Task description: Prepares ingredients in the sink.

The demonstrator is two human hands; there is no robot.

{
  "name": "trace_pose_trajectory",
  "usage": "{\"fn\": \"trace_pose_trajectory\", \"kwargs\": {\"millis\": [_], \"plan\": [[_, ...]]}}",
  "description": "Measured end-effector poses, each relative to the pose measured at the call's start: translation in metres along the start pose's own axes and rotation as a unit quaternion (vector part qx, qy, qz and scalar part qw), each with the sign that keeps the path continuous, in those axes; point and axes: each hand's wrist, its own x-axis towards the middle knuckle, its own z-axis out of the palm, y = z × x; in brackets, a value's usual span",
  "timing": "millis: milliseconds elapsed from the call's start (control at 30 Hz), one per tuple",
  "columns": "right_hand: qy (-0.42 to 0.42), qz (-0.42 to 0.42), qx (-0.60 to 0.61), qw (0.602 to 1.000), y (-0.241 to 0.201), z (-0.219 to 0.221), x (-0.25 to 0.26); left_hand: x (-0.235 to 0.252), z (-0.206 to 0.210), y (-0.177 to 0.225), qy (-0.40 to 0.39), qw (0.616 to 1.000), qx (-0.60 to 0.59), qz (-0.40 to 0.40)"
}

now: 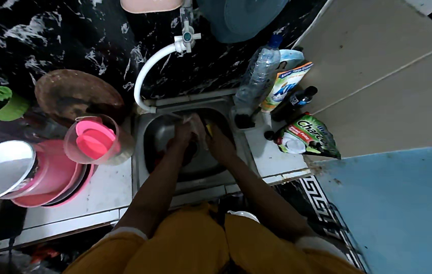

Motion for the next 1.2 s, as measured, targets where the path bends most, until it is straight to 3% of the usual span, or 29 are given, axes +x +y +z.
{"fn": "trace_pose_trajectory", "kwargs": {"millis": [100, 167, 267, 333, 500, 567, 700, 767, 867, 967, 1100, 1200], "plan": [[-0.024, 0.051, 0.03, 0.998, 0.019, 0.004, -0.004, 0.011, -0.001, -0.028, -0.055, 0.98, 0.193, -0.003], [-0.029, 0.081, 0.084, 0.993, 0.049, 0.013, -0.003, 0.008, -0.004, -0.037, -0.077, 0.975, 0.205, -0.024], [-0.028, 0.132, 0.201, 0.97, 0.084, 0.031, 0.005, 0.01, -0.002, -0.054, -0.083, 0.993, 0.014, -0.081], [-0.021, 0.157, 0.313, 0.937, 0.095, 0.041, 0.011, 0.01, -0.001, -0.058, -0.095, 0.989, -0.08, -0.074], [0.028, 0.237, 0.548, 0.802, 0.106, 0.061, 0.033, -0.009, -0.008, -0.022, -0.133, 0.944, -0.282, -0.11], [-0.012, 0.217, 0.606, 0.765, 0.107, 0.067, 0.042, -0.021, -0.012, -0.001, -0.164, 0.92, -0.338, -0.109], [-0.061, 0.09, 0.724, 0.681, 0.089, 0.071, 0.06, -0.024, -0.018, 0.013, -0.21, 0.891, -0.391, -0.098], [-0.083, 0.067, 0.707, 0.699, 0.073, 0.055, 0.053, -0.022, -0.019, 0.011, -0.207, 0.899, -0.373, -0.096], [-0.073, 0.089, 0.596, 0.795, 0.042, 0.028, 0.036, -0.023, -0.017, 0.016, -0.181, 0.926, -0.329, -0.04], [0.009, 0.099, 0.567, 0.818, 0.037, 0.042, 0.043, -0.027, -0.005, 0.008, -0.117, 0.965, -0.229, 0.054], [0.096, 0.077, 0.481, 0.868, 0.018, 0.042, 0.036, -0.022, 0.011, 0.004, -0.048, 0.994, -0.091, 0.045], [0.132, 0.07, 0.43, 0.89, 0.003, 0.027, 0.019, -0.013, 0.006, -0.008, -0.073, 0.985, -0.157, 0.027]]}}
